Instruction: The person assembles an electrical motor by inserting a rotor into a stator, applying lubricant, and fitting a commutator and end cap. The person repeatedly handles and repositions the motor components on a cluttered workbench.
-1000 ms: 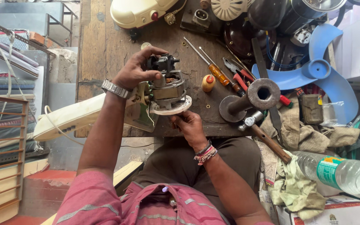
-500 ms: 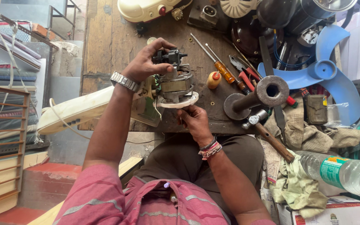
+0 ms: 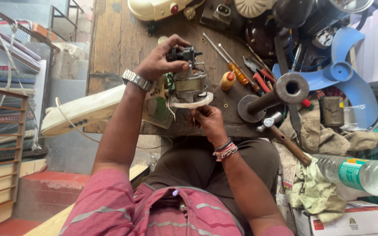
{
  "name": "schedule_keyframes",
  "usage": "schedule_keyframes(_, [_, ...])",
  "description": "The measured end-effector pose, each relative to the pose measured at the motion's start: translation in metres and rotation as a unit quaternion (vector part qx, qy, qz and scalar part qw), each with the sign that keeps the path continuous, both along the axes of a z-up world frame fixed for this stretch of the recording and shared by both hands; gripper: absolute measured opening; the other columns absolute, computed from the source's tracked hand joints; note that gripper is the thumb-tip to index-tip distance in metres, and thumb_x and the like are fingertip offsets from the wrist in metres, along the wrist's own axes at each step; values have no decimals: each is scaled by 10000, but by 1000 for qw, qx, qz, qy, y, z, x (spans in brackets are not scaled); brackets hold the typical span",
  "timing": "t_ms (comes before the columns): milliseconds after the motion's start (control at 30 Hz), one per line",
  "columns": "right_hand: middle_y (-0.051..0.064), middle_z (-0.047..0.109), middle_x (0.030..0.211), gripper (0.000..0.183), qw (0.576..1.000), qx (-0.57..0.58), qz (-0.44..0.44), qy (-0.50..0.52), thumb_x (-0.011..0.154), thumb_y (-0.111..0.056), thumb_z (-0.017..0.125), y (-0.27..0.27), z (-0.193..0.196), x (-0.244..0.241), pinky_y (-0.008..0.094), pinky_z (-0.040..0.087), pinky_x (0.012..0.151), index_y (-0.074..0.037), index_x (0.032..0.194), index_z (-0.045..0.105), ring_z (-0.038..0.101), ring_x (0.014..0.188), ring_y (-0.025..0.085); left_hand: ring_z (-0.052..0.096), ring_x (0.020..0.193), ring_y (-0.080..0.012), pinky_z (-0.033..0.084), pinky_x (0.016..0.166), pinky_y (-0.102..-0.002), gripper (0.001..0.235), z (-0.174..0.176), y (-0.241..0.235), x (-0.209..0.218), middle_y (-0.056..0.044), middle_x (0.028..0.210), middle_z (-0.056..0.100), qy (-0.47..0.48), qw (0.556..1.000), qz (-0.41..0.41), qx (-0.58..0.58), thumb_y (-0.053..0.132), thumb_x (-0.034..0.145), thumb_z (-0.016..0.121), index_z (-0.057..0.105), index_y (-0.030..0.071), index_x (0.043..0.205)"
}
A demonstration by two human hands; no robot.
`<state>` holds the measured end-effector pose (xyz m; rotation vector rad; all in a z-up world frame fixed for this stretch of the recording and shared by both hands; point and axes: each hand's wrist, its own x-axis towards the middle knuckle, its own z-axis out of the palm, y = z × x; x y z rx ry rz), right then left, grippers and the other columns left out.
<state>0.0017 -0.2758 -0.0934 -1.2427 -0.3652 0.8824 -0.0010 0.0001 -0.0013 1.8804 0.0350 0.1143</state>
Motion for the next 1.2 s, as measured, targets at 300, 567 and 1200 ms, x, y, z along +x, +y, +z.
schedule_keyframes(300, [23,719,797,241,1000,21,7,17,965,-260,740,-3,1,-1,223,452,575,-28,1032,729,624,657,80,661,1039,-152,606,863,-332,684,-6,1,0,-13,1117,609,-11,1000,2,-6,495,824,860,582,158,1350])
schedule_keyframes(567, [26,712,815,308,995,32,73,67,1008,-311,677,-7,-6,-1,241,466,618,-20,1098,719,635,702,104,665,1018,-128,570,880,-316,657,-9,2,3,-15,1085,698,-5,1000,-15,6,498,861,840,603,125,1347])
schedule_keyframes(1200, [58,696,958,227,938,115,105,308,1005,-94,652,-10,-8,-3,299,563,755,50,1181,659,671,860,136,674,1036,-154,566,892,-343,660,-11,3,3,-44,1093,700,13,1000,-11,17,530,859,823,620,108,1324])
